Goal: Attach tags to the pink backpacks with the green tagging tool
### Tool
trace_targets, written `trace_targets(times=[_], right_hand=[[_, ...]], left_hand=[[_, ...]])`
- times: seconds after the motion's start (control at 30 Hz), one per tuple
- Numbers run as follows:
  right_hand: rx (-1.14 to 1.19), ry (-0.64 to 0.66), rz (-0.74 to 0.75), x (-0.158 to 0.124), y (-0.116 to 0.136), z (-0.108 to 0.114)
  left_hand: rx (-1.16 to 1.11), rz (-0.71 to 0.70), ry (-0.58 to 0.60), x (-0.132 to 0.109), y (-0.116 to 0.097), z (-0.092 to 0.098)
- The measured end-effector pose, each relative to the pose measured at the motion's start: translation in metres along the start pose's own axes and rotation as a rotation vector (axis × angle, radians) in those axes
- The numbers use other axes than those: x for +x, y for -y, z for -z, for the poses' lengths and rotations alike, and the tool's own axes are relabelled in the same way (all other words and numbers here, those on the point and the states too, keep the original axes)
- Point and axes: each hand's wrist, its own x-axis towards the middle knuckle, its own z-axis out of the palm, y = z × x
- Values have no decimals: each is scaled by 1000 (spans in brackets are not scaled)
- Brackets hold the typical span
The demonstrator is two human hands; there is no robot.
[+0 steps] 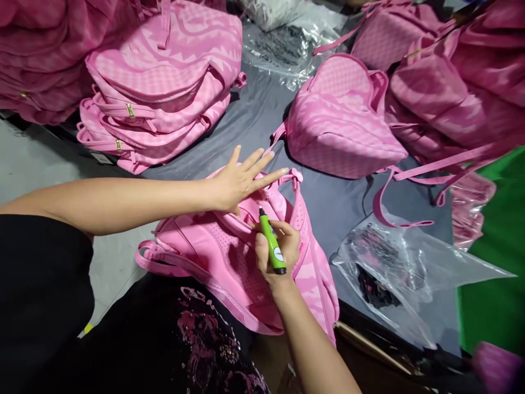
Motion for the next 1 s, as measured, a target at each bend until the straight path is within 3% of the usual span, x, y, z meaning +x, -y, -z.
trace_targets(times=[0.17, 0.3, 0.47, 0.63, 0.77, 1.0], right_hand=[[-139, 121, -13, 14, -1, 11], [-85, 263, 17, 28, 4, 22], [-178, 301, -76, 37, 9, 28], [-129, 599, -158, 66, 10, 40], [-242, 796, -167, 87, 14, 47], [-342, 797, -119, 82, 19, 53]], left_hand=[[41, 41, 84, 19, -2, -7], [49, 3, 94, 17, -2, -3], [36, 45, 83, 14, -3, -3], [19, 71, 86, 18, -3, -5], [3, 89, 114, 21, -2, -4], [-18, 64, 167, 26, 2, -1]])
